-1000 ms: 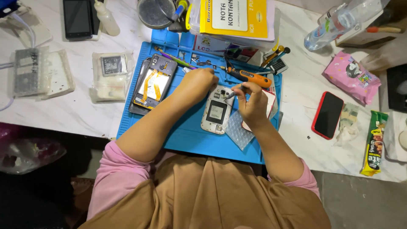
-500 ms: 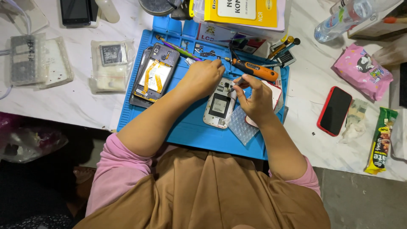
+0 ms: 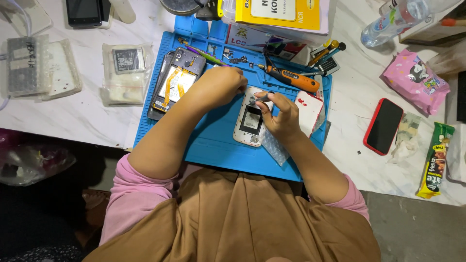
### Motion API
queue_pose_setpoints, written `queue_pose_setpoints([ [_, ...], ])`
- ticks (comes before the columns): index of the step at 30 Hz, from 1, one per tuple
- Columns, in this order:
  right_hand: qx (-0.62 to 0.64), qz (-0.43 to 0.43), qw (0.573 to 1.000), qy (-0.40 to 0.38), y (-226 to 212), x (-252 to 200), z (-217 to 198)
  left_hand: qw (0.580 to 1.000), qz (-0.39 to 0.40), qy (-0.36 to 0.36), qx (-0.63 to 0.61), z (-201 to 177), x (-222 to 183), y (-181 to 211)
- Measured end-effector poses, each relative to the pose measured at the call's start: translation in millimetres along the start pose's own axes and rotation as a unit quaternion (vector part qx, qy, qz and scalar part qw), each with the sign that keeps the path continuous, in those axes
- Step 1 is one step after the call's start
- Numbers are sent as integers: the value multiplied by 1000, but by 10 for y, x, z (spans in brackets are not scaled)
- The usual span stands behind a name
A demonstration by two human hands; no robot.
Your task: Repairing a mobile phone by disassembling and reassembling internal components on a repair mat
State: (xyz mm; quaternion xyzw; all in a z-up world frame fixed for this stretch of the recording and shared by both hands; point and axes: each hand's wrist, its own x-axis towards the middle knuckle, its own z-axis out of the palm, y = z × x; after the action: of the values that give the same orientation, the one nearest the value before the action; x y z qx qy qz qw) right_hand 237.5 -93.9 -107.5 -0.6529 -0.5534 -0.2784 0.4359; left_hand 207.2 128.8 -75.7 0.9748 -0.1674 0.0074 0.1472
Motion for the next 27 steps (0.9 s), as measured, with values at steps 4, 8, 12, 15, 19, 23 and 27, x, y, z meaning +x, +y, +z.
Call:
queue_pose_setpoints([
  [4, 12, -6, 1000, 10, -47, 85, -7, 990, 59, 22, -125, -199, -34, 117],
  [8, 8, -7, 1000, 16, -14, 50, 45, 979, 68, 16, -192, -201, -35, 118],
  [12, -7, -8, 1000, 13, -36, 84, 39, 978, 61, 12, -200, -154, -14, 70],
  [15, -3, -11, 1000, 13, -44, 98, 26, 979, 64, 6, -193, -148, -3, 69],
  [19, -5, -17, 1000, 9, -48, 103, 20, 978, 68, 6, -197, -158, -10, 76],
  [23, -4, -14, 1000, 2, -49, 109, 16, 979, 74, 5, -188, -146, 11, 65],
  [27, 0, -24, 1000, 12, -2, 91, 29, 976, 74, 4, -206, -176, 0, 61],
])
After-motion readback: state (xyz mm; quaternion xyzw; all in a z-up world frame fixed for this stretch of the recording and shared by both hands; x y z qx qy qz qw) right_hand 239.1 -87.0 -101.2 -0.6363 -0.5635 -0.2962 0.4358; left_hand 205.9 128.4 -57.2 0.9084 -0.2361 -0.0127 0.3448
